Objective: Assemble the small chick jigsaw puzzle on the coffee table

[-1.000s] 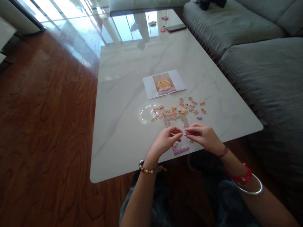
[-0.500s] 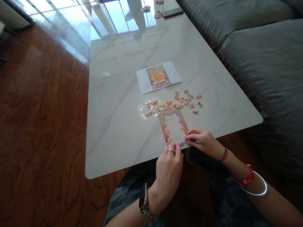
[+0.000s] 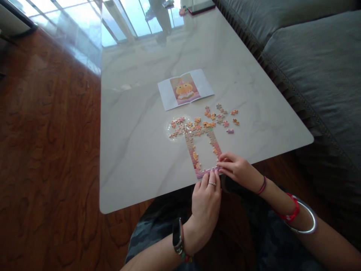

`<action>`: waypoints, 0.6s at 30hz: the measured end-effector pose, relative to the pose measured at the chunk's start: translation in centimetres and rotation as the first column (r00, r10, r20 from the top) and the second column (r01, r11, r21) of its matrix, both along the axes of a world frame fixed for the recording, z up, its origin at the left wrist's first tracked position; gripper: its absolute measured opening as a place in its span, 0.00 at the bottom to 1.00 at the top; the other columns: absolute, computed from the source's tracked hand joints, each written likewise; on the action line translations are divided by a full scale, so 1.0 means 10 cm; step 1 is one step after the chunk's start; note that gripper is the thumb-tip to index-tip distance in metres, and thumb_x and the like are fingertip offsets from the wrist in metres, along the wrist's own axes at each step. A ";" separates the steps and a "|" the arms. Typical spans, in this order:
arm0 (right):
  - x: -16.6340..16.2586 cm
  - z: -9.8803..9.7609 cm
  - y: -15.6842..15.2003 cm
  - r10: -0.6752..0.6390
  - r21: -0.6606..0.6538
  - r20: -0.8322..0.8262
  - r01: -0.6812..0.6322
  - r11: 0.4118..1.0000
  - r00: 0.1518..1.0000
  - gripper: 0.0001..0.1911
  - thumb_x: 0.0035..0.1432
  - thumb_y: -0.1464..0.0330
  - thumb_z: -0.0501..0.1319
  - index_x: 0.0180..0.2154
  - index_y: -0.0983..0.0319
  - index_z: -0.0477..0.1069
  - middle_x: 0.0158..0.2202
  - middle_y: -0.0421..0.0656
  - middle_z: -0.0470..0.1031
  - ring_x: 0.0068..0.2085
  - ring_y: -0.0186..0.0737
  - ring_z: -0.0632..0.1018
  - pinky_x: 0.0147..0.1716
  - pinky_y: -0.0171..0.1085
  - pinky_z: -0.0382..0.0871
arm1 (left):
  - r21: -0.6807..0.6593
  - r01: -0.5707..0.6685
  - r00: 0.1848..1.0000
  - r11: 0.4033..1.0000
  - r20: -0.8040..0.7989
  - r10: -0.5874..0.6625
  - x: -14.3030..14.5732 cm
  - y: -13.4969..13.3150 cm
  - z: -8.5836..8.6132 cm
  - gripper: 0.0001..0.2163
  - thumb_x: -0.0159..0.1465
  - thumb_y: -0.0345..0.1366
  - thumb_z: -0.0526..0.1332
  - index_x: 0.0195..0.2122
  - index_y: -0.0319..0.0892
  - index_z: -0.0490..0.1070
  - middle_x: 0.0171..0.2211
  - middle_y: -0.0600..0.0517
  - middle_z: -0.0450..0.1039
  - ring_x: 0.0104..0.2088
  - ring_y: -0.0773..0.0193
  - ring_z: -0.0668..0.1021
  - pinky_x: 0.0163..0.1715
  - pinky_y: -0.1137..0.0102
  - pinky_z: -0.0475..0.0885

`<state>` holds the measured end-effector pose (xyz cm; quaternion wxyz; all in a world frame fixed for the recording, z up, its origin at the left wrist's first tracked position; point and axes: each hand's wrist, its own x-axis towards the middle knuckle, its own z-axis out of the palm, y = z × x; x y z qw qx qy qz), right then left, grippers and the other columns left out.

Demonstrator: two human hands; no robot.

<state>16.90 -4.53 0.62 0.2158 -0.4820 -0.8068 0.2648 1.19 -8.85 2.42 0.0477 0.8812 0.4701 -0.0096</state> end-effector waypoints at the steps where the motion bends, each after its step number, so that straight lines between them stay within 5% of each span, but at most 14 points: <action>1: -0.01 -0.01 -0.01 0.004 0.009 0.017 -0.004 1.000 1.000 0.09 0.56 0.72 0.52 0.32 0.63 0.71 0.38 0.45 0.68 0.35 0.34 0.73 0.39 0.36 0.71 | 0.002 0.002 1.000 1.000 0.000 -0.002 0.00 0.00 -0.01 0.18 0.59 0.27 0.52 0.51 0.33 0.61 0.49 0.43 0.66 0.47 0.59 0.70 0.40 0.66 0.71; 18: -0.05 0.02 -0.09 0.029 0.213 0.302 -0.097 0.972 0.953 0.10 0.58 0.72 0.50 0.35 0.65 0.70 0.37 0.48 0.71 0.35 0.36 0.74 0.34 0.34 0.70 | 0.030 -0.003 1.000 1.000 -0.001 0.003 0.02 -0.03 -0.06 0.17 0.59 0.27 0.52 0.51 0.32 0.62 0.49 0.40 0.67 0.48 0.58 0.70 0.42 0.66 0.71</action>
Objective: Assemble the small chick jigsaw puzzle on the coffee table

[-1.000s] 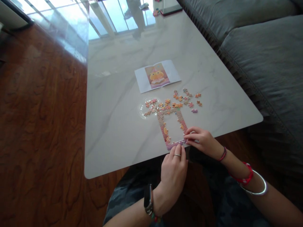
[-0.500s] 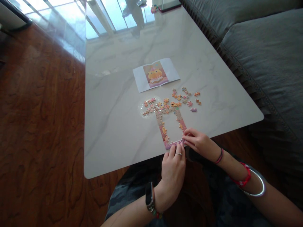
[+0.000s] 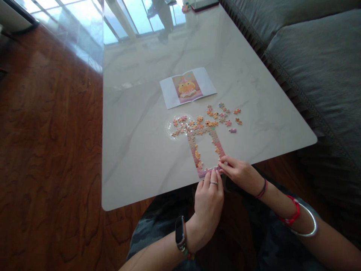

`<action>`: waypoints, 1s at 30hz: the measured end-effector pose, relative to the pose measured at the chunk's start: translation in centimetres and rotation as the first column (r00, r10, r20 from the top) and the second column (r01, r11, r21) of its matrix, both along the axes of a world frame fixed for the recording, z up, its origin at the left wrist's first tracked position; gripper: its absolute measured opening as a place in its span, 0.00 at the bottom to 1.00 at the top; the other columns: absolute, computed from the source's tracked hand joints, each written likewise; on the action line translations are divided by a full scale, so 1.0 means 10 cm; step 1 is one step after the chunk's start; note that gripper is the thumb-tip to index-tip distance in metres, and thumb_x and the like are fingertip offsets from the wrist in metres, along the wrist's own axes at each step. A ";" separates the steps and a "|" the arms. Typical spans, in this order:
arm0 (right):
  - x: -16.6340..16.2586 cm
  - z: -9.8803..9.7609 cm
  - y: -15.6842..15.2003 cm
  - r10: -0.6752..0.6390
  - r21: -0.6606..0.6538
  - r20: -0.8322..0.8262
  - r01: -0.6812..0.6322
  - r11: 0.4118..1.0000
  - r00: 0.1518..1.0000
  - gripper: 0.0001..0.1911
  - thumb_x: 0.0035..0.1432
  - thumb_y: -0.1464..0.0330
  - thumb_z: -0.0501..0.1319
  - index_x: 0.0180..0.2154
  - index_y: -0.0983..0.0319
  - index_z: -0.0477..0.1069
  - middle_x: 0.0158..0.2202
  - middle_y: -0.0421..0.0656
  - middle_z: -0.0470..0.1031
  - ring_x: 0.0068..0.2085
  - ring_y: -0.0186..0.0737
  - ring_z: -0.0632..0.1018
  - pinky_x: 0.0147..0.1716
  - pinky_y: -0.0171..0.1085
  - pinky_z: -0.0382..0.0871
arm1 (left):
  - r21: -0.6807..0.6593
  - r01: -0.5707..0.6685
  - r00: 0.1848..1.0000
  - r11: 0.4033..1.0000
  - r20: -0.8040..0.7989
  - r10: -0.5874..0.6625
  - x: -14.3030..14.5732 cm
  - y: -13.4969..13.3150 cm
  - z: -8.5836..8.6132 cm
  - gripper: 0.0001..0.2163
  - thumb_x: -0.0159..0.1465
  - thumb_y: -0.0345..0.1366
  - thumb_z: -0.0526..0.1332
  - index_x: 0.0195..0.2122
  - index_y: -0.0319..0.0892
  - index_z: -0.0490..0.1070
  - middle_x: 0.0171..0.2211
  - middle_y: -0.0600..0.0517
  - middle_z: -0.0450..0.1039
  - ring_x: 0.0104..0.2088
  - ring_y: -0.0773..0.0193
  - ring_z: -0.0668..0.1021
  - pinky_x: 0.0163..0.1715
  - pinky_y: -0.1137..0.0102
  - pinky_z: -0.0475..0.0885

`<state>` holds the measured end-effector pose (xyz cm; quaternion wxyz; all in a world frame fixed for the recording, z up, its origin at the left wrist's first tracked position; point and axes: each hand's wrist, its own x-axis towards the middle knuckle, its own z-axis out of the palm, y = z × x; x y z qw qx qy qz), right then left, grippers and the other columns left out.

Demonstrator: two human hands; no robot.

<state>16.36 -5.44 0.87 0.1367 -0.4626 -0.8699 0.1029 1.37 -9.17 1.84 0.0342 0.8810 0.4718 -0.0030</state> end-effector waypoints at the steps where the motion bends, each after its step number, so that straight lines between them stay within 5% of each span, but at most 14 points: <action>1: -0.01 0.01 0.00 0.006 0.005 0.015 -0.006 1.000 1.000 0.10 0.58 0.72 0.50 0.35 0.66 0.70 0.37 0.49 0.71 0.35 0.37 0.74 0.34 0.34 0.70 | -0.003 0.002 1.000 1.000 0.001 -0.002 0.00 0.00 0.01 0.17 0.59 0.27 0.52 0.51 0.32 0.63 0.49 0.40 0.67 0.48 0.58 0.70 0.41 0.66 0.71; 30: 0.01 0.00 0.02 -0.021 0.050 0.040 0.019 0.999 0.999 0.10 0.57 0.73 0.51 0.36 0.62 0.71 0.35 0.46 0.73 0.32 0.34 0.73 0.31 0.32 0.65 | 0.007 0.009 1.000 1.000 0.023 -0.010 -0.01 0.05 0.04 0.16 0.58 0.26 0.53 0.49 0.33 0.65 0.46 0.40 0.69 0.45 0.58 0.72 0.39 0.66 0.71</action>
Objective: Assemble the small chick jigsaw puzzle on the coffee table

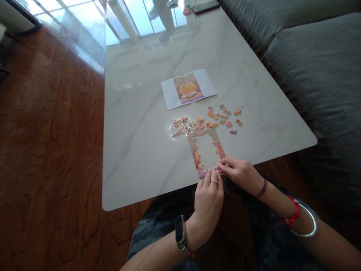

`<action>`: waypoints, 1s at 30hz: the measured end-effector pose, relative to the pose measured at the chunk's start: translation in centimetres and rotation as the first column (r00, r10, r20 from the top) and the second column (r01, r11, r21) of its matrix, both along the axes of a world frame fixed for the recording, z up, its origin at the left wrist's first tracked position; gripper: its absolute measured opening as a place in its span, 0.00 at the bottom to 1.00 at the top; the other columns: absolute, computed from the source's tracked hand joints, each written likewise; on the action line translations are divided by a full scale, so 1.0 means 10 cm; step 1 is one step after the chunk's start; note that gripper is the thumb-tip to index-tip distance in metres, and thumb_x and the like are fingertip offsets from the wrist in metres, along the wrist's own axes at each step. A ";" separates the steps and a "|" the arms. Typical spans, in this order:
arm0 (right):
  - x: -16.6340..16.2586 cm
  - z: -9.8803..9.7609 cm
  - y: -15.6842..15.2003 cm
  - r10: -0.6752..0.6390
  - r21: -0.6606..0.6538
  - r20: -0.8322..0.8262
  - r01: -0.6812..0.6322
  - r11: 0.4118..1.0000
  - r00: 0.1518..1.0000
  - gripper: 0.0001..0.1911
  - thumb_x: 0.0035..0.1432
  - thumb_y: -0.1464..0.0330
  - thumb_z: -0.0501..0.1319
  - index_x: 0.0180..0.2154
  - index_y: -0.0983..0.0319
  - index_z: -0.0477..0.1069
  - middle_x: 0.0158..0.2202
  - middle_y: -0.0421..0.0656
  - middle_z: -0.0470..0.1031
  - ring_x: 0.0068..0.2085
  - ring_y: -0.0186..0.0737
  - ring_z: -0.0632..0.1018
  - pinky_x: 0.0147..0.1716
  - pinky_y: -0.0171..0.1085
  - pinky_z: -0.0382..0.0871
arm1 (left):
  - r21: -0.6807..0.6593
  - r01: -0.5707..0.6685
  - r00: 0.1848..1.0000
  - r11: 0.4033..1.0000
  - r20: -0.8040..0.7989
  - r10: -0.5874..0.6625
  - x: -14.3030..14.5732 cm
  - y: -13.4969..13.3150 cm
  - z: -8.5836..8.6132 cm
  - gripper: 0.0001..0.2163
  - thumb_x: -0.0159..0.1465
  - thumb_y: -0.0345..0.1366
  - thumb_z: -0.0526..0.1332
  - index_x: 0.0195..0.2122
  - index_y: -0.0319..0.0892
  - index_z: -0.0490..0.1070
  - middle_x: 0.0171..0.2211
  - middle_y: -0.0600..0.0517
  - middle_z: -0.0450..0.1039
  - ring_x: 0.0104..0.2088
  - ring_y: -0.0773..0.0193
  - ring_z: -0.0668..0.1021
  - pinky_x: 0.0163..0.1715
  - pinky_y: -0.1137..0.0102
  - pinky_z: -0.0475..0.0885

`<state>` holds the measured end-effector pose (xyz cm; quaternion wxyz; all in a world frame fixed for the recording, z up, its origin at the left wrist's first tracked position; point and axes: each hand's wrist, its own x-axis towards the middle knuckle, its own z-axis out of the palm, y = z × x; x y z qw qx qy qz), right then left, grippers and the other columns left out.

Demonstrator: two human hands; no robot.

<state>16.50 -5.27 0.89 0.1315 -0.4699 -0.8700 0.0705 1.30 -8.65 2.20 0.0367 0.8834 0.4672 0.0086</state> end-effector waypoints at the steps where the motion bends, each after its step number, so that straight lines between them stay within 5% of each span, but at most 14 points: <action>1: -0.01 0.01 0.00 0.001 0.002 0.019 -0.001 1.000 1.000 0.10 0.57 0.73 0.51 0.36 0.62 0.71 0.34 0.45 0.73 0.32 0.34 0.73 0.30 0.32 0.65 | 0.000 0.001 1.000 1.000 -0.001 -0.001 0.00 0.00 0.00 0.16 0.58 0.26 0.52 0.49 0.33 0.65 0.46 0.40 0.69 0.45 0.58 0.72 0.39 0.66 0.71; 23: -0.26 0.09 -0.15 0.043 0.039 0.320 -0.059 0.997 0.947 0.11 0.55 0.77 0.51 0.35 0.69 0.71 0.37 0.51 0.71 0.29 0.39 0.71 0.24 0.38 0.63 | 0.051 0.069 0.992 0.996 -0.112 -0.063 0.05 0.02 -0.02 0.16 0.57 0.23 0.52 0.46 0.32 0.68 0.46 0.41 0.69 0.44 0.59 0.73 0.41 0.69 0.72; 30: -0.07 0.06 -0.20 0.043 0.022 0.154 -0.047 0.999 0.987 0.16 0.58 0.76 0.46 0.47 0.70 0.64 0.43 0.52 0.70 0.35 0.38 0.73 0.32 0.36 0.68 | 0.105 0.099 0.988 0.990 -0.131 -0.085 0.02 -0.01 -0.02 0.18 0.57 0.21 0.49 0.48 0.30 0.66 0.48 0.42 0.68 0.46 0.60 0.72 0.42 0.70 0.72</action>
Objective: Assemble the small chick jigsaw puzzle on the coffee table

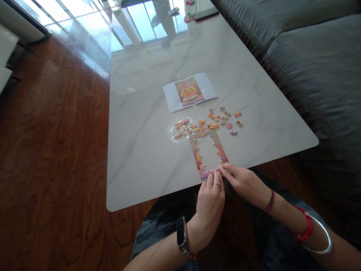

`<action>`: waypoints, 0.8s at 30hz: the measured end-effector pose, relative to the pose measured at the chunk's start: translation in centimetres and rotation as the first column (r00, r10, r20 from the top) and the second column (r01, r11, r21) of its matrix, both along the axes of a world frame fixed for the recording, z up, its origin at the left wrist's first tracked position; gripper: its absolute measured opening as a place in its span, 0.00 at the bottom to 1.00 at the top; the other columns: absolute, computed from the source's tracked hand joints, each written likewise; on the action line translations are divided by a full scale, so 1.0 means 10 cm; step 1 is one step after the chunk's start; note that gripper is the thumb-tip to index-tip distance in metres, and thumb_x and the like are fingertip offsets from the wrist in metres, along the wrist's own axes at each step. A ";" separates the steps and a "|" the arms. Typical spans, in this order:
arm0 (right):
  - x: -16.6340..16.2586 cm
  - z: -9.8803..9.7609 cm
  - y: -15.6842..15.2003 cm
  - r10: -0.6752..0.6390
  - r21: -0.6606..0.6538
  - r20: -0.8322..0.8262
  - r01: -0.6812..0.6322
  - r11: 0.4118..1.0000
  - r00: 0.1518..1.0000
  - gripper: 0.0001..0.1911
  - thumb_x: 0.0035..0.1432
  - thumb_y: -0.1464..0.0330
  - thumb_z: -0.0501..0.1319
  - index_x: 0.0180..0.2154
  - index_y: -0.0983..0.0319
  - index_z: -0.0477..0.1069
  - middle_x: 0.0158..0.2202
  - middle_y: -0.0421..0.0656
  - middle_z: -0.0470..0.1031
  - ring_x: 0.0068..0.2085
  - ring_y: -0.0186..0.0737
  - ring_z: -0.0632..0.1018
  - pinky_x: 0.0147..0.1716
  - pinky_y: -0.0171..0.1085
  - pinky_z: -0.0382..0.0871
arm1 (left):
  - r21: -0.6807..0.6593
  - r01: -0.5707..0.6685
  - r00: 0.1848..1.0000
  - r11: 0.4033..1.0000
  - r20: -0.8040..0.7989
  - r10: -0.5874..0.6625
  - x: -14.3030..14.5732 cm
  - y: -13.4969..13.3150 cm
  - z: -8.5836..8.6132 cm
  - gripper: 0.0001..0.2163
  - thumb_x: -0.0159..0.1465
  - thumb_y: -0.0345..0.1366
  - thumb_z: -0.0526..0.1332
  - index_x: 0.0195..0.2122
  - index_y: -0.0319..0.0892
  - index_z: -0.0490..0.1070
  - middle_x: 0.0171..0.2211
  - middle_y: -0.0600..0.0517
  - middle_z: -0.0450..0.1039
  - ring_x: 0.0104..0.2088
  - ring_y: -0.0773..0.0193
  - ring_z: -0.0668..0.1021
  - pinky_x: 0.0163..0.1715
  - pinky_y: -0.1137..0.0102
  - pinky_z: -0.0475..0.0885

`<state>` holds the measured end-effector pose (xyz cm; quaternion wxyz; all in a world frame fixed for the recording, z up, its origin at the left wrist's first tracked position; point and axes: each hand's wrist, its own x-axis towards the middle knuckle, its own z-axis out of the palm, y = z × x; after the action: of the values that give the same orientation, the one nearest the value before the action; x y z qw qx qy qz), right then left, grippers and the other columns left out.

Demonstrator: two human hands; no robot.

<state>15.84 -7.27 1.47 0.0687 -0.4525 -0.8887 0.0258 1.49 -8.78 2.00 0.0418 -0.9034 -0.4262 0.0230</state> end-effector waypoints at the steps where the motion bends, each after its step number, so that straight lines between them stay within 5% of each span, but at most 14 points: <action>1: 0.01 0.00 0.00 0.002 -0.002 -0.020 -0.002 1.000 1.000 0.16 0.59 0.76 0.46 0.46 0.70 0.65 0.43 0.52 0.70 0.35 0.38 0.73 0.33 0.36 0.68 | 0.002 0.001 1.000 1.000 0.012 -0.001 -0.01 0.00 0.00 0.18 0.57 0.22 0.49 0.48 0.30 0.66 0.48 0.42 0.69 0.46 0.59 0.72 0.42 0.69 0.72; 14: -0.04 0.06 0.11 -0.072 -0.176 -0.066 0.059 0.983 0.995 0.11 0.56 0.75 0.51 0.38 0.63 0.71 0.39 0.46 0.72 0.33 0.35 0.73 0.31 0.34 0.64 | -0.052 -0.004 0.999 0.999 -0.037 0.002 0.04 0.02 0.01 0.17 0.57 0.23 0.50 0.47 0.31 0.67 0.48 0.41 0.68 0.46 0.58 0.73 0.41 0.69 0.72; 18: 0.06 -0.01 0.09 -0.061 -0.119 -0.169 0.041 0.992 0.984 0.13 0.57 0.74 0.51 0.42 0.63 0.69 0.42 0.46 0.71 0.37 0.35 0.73 0.34 0.34 0.65 | -0.054 -0.015 1.000 0.998 -0.024 0.014 0.02 0.02 0.03 0.17 0.58 0.23 0.50 0.48 0.31 0.66 0.48 0.42 0.68 0.45 0.59 0.73 0.41 0.69 0.72; 24: 0.04 -0.01 0.08 0.001 -0.027 -0.056 -0.003 1.000 0.998 0.12 0.57 0.75 0.50 0.37 0.65 0.71 0.40 0.47 0.73 0.34 0.36 0.72 0.33 0.36 0.62 | -0.119 -0.042 0.998 0.992 0.041 0.047 -0.02 0.05 0.01 0.17 0.60 0.25 0.50 0.50 0.33 0.64 0.48 0.43 0.68 0.45 0.60 0.72 0.40 0.69 0.72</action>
<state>16.23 -6.43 1.38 0.0876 -0.4516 -0.8865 0.0505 1.28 -8.25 2.10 -0.0216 -0.8947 -0.4451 0.0295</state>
